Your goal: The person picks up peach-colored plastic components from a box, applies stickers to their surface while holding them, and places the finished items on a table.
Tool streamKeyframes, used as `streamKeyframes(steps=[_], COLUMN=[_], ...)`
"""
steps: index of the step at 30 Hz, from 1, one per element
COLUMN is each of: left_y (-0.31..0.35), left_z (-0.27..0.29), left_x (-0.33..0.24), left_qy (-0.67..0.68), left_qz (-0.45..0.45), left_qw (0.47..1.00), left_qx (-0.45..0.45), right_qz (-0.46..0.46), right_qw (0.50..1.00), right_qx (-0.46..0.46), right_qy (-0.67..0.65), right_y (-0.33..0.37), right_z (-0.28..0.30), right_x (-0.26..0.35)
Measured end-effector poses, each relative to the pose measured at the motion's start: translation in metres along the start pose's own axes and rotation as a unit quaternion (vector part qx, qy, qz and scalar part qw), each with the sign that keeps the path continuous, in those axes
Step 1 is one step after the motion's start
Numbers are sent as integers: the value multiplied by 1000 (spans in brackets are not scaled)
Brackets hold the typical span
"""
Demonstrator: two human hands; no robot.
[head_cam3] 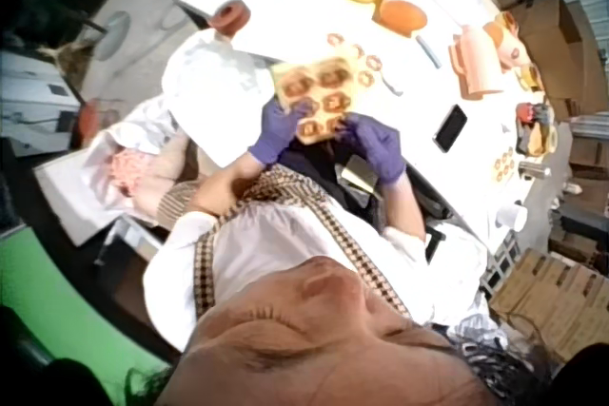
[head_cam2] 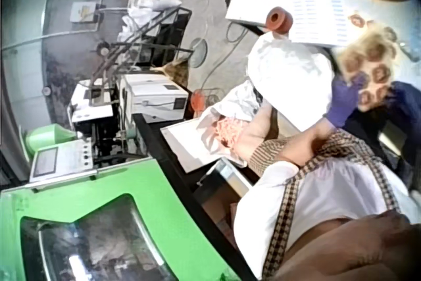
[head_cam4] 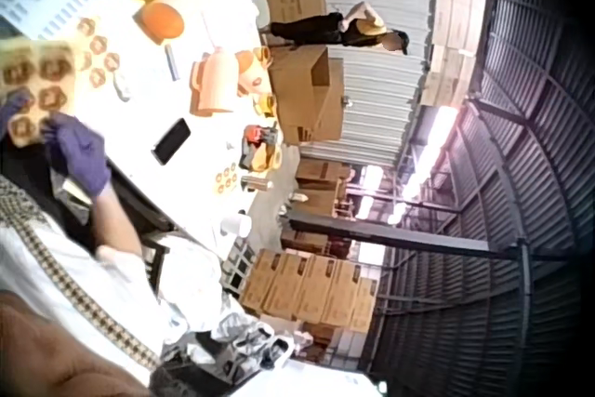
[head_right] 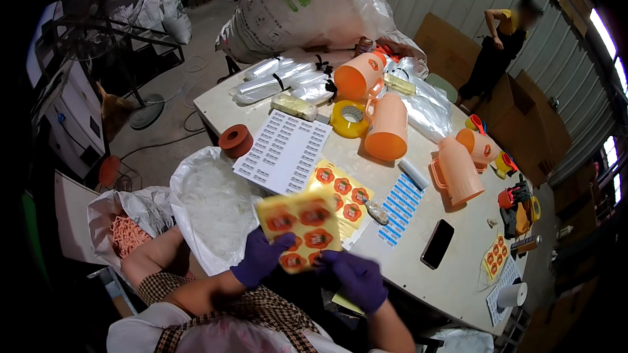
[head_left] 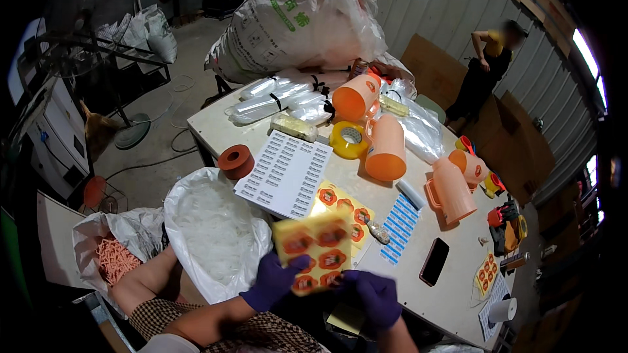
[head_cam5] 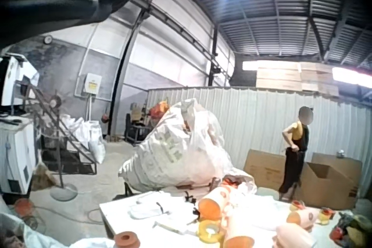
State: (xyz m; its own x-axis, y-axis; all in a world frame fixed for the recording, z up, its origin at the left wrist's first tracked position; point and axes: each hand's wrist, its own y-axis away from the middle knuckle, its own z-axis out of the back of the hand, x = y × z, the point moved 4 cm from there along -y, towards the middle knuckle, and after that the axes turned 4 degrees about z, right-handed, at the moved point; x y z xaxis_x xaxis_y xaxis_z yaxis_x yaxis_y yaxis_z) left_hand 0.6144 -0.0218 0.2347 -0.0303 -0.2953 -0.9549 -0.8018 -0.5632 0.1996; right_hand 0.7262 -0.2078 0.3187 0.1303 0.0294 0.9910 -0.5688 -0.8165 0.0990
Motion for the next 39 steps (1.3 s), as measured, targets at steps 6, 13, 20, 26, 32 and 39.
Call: streamKeyframes(steps=[6,13,20,26,32,39], left_y=[33,21,-81,-120,-103,-54], left_z=[15,-20,-99,-116,-89,-48], left_x=[40,83,87,70,41,110], left_qy=[187,405,220,-383,-236,259], left_qz=[125,214,36,-47,-138,305], left_qw=[970,881,975,918,957,916], left_qx=[88,118,12,-90,98,-10], right_qz=[126,-30,-10,-76,-138,5], right_qw=[711,696,937,801,833,802], right_qx=[-148,-164,-53,133,147,37], right_qy=[676,699,344,579,515,597], right_y=[-111,-130,-223,-274,-259,-250], right_z=[99,189,182,121,105,92], right_x=[-37,-86,-66,-64,-73,-65])
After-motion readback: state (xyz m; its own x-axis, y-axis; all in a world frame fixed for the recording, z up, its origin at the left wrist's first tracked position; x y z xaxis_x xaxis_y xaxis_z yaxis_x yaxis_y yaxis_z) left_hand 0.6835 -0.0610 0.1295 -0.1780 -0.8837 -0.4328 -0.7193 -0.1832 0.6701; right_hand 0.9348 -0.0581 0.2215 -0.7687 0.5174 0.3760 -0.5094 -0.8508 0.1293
